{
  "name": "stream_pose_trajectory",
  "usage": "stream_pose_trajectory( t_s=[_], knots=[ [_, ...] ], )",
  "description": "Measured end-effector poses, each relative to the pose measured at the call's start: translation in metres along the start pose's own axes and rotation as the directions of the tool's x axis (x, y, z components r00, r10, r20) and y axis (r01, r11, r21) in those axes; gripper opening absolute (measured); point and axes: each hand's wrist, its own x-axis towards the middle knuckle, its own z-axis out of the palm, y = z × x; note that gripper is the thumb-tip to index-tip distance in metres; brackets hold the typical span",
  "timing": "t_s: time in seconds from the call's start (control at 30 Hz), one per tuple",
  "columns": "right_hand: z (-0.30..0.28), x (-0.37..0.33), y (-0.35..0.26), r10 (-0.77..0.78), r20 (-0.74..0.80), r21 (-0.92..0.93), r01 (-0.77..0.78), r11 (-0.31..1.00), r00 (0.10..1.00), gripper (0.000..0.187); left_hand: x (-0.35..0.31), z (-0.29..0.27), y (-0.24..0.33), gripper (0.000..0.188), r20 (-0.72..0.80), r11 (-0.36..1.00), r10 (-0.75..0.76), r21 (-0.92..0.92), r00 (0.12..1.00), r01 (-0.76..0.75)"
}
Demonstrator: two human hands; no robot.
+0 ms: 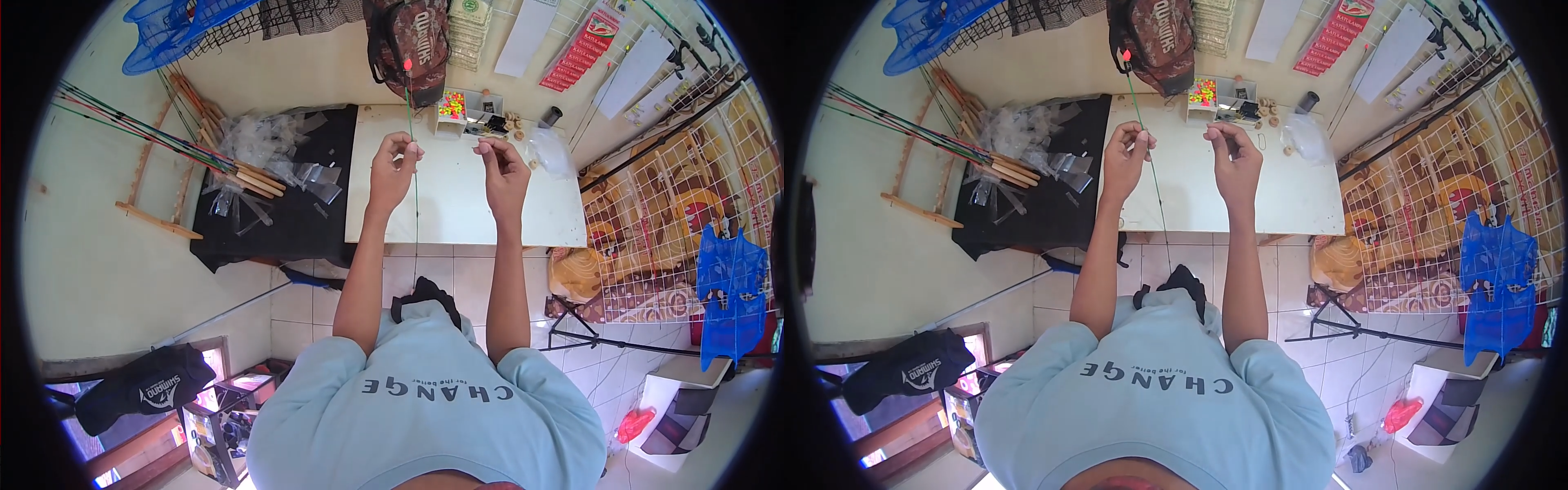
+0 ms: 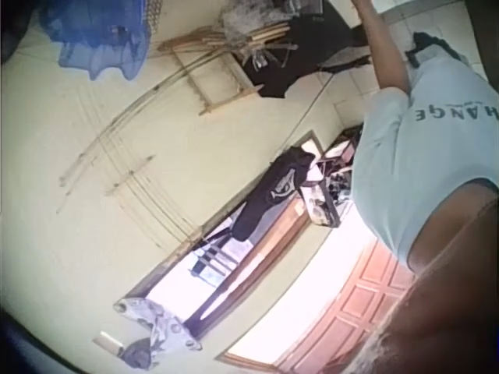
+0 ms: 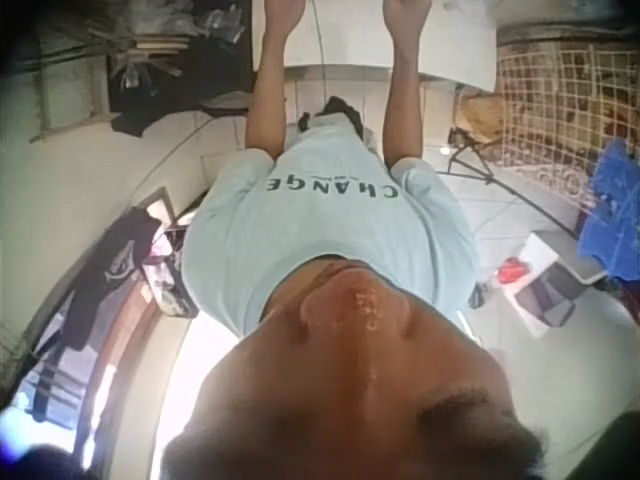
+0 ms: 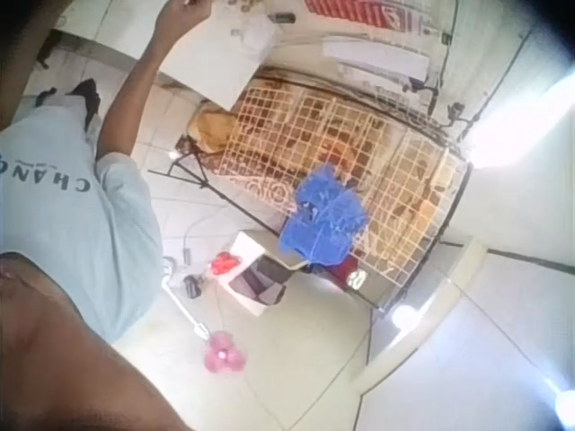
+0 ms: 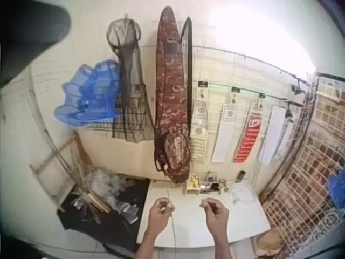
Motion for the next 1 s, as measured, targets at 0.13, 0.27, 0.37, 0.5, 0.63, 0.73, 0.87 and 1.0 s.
stream_pose_trajectory(
  t_s=[0.13, 0.27, 0.37, 0.5, 0.63, 0.73, 0.87, 1.0],
  knots=[
    [0.003, 0.000, -0.005, 0.020, 0.033, -0.037, -0.019, 0.999, 0.999, 0.016, 0.002, 0.000, 0.000, 0.012, 0.005, 0.999, -0.005, 0.034, 1.000, 0.005],
    [0.006, 0.001, -0.009, 0.032, 0.070, 0.034, -0.034, 0.999, 0.997, 0.021, 0.002, -0.002, 0.002, 0.011, 0.001, 0.999, -0.011, 0.054, 1.000, 0.010],
    [0.008, 0.001, -0.012, 0.014, 0.073, 0.037, -0.017, 0.999, 0.997, 0.020, 0.002, -0.003, 0.003, 0.011, -0.013, 0.998, -0.009, 0.061, 1.000, 0.010],
    [0.006, 0.002, -0.003, -0.014, 0.051, 0.080, 0.010, 0.997, 0.999, 0.019, 0.003, -0.003, 0.003, 0.011, -0.015, 0.997, -0.018, 0.078, 1.000, 0.019],
    [0.008, 0.002, -0.002, -0.071, 0.083, -0.042, 0.075, 0.996, 0.994, 0.013, 0.002, 0.000, 0.004, 0.011, -0.013, 0.997, -0.027, 0.065, 1.000, 0.027],
    [0.010, -0.001, -0.014, -0.132, 0.105, -0.269, 0.155, 0.951, 0.986, 0.010, 0.000, 0.003, 0.006, 0.011, 0.000, 0.996, -0.049, 0.080, 0.999, 0.049],
    [0.012, -0.003, -0.016, -0.151, 0.113, -0.312, 0.180, 0.933, 0.982, 0.010, 0.001, 0.004, 0.008, 0.011, 0.005, 0.997, -0.044, 0.065, 0.999, 0.043],
    [0.010, -0.003, -0.014, -0.223, 0.078, -0.263, 0.235, 0.936, 0.972, 0.016, 0.001, 0.006, 0.007, 0.012, -0.003, 0.997, -0.043, 0.067, 0.999, 0.043]
  ],
)
